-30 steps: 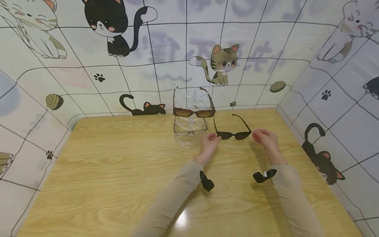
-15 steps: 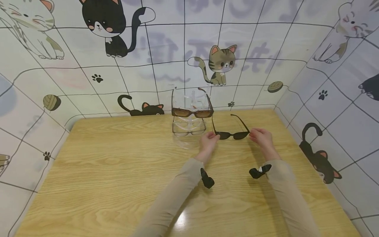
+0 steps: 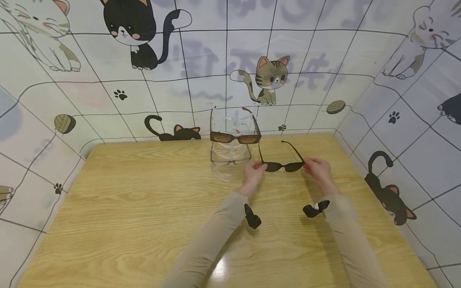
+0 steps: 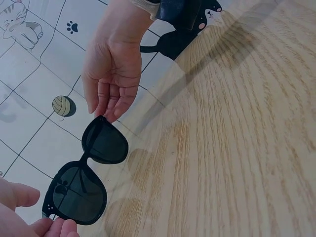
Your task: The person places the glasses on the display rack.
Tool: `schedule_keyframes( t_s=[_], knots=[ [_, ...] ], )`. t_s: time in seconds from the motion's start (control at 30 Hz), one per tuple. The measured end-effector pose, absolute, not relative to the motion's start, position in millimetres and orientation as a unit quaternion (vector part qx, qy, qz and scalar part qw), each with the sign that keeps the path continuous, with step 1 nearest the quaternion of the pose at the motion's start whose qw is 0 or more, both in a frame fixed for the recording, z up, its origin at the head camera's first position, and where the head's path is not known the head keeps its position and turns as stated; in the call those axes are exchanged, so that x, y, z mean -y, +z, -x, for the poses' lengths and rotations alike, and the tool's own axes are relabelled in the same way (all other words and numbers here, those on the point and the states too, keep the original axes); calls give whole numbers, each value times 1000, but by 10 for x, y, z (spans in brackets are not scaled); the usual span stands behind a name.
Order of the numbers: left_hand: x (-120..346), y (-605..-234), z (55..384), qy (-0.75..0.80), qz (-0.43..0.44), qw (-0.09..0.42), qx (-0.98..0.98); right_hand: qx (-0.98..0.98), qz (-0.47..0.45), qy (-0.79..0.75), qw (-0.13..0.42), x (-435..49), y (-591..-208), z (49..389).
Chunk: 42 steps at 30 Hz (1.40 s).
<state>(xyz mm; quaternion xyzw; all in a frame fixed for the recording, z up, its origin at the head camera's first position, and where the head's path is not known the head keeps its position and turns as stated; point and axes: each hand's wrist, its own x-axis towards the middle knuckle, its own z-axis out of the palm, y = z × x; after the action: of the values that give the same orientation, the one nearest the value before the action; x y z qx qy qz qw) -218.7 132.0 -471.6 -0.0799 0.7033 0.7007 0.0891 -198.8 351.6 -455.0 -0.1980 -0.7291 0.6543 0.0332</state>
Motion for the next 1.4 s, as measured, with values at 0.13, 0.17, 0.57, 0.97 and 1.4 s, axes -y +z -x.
schedule_keyframes(
  t_s=[0.13, 0.17, 0.57, 0.97, 1.4],
  knots=[
    [-1328, -4723, 2184, 699, 79, 85, -706, 748, 211, 628, 27, -3449, -4452, 1916],
    [-1330, -4723, 2181, 697, 79, 83, -708, 746, 216, 629, 29, -3448, -4454, 1910],
    [-1343, -4729, 2158, 687, 84, 64, -719, 685, 216, 692, 74, -3818, -5044, 2059],
    [-1354, -4610, 2101, 722, 62, 67, -685, 648, 207, 725, 104, -3941, -5085, 1990],
    [-1340, -4407, 2017, 718, 19, 57, -694, 601, 210, 766, 84, -3534, -4172, 1523]
  ],
)
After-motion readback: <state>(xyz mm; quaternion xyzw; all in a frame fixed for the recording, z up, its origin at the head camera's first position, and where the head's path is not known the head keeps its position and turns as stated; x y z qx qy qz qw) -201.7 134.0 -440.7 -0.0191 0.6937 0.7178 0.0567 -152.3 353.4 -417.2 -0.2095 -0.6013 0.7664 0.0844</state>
